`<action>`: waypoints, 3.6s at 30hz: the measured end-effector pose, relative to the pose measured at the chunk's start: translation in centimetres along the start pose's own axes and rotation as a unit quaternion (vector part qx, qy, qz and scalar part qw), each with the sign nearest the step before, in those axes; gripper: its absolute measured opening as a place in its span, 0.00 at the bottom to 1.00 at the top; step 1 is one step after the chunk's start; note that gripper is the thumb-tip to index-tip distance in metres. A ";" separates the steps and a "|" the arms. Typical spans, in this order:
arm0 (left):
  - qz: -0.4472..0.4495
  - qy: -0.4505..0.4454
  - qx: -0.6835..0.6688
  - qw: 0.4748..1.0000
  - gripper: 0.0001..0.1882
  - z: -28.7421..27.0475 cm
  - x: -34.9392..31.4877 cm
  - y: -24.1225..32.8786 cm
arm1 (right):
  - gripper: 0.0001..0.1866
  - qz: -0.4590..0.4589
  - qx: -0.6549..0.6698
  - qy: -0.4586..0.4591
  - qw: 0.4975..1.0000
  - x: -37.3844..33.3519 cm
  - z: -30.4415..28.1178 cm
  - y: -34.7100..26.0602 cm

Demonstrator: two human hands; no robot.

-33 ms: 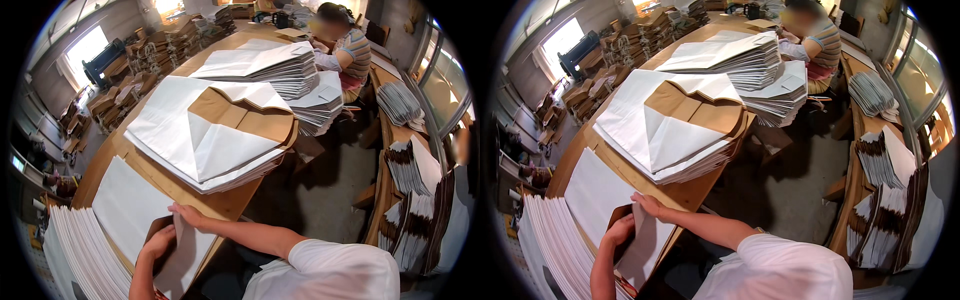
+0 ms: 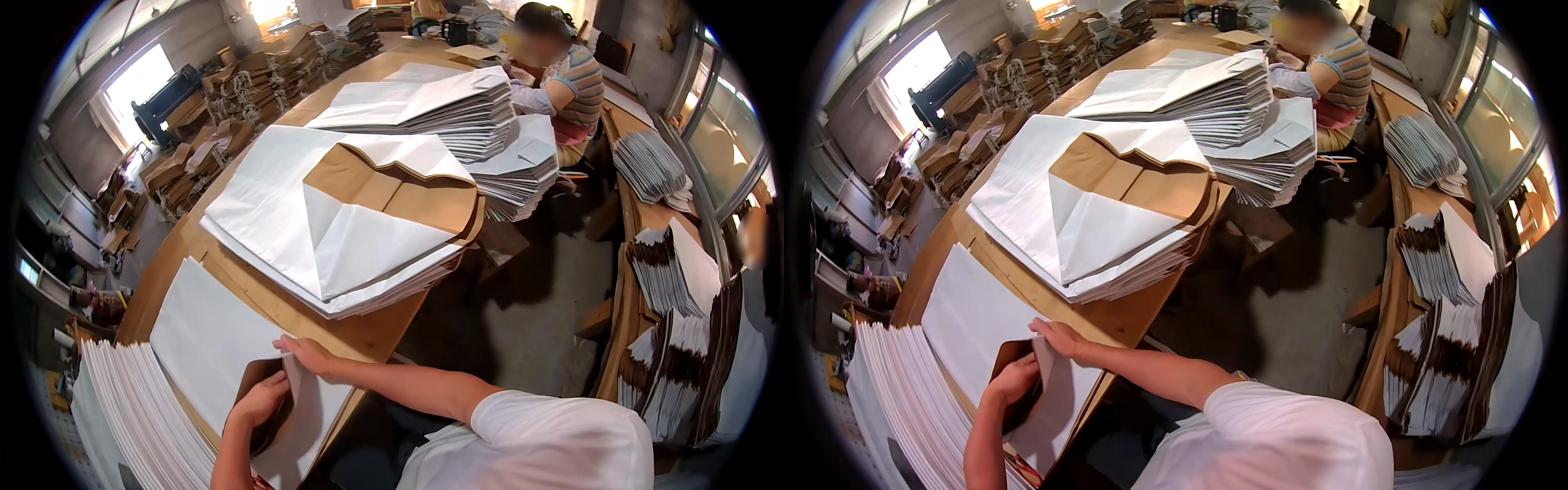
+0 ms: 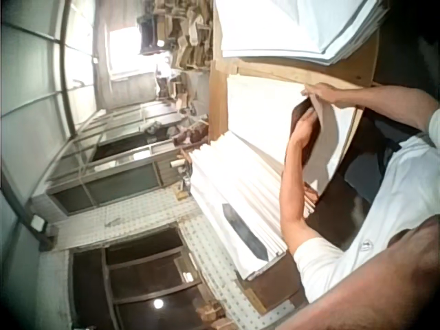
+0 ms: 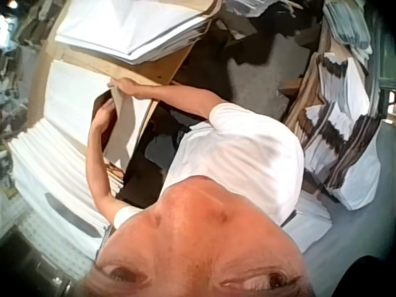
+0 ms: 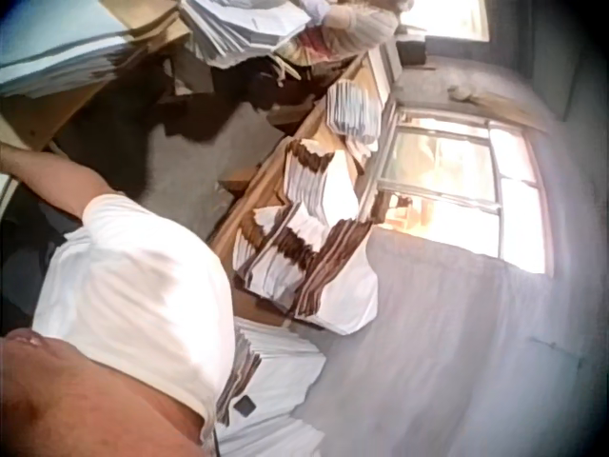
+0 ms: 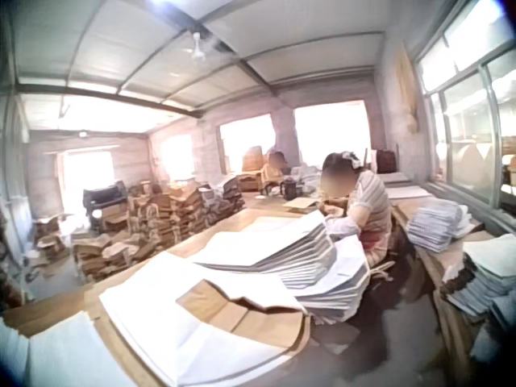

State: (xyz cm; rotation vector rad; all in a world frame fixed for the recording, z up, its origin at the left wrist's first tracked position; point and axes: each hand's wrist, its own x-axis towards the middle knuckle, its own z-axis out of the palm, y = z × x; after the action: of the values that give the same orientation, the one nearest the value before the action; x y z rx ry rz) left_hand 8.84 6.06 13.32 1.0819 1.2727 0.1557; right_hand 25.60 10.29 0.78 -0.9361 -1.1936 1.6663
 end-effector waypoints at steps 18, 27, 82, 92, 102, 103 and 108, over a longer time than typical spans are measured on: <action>0.046 0.051 -0.238 0.969 0.14 0.8 6.6 -5.1 | 0.31 -0.090 -0.106 -0.045 0.989 0.6 -0.3 2.8; 0.132 0.158 -0.212 0.955 0.17 4.7 3.4 -1.9 | 0.37 -0.029 -0.003 -0.112 0.993 2.7 0.6 -1.4; 0.373 0.370 -0.310 0.792 0.48 -2.6 -8.2 -21.1 | 0.29 0.168 -0.226 -0.471 0.836 -1.7 18.8 -3.0; 0.245 0.528 -0.182 0.793 0.43 -2.8 -6.5 -21.0 | 0.21 0.161 -0.222 -0.497 0.823 -4.0 18.2 -0.9; 0.275 0.408 -0.242 0.836 0.40 -3.4 -9.2 -22.1 | 0.16 0.299 0.022 -0.416 0.859 -1.6 19.4 1.7; 0.265 0.402 -0.240 0.843 0.39 -3.6 -9.5 -22.5 | 0.16 0.315 0.023 -0.398 0.861 -2.0 19.7 1.5; 0.232 0.429 -0.187 0.853 0.32 -3.3 -7.7 -22.6 | 0.17 0.341 -0.051 -0.390 0.854 -2.1 20.1 0.1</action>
State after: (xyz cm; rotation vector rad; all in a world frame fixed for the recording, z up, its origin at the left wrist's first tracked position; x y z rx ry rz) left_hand -6.74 -8.95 2.73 0.9751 1.6273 1.3267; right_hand 7.96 1.94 6.11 -0.8055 -1.5826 2.7509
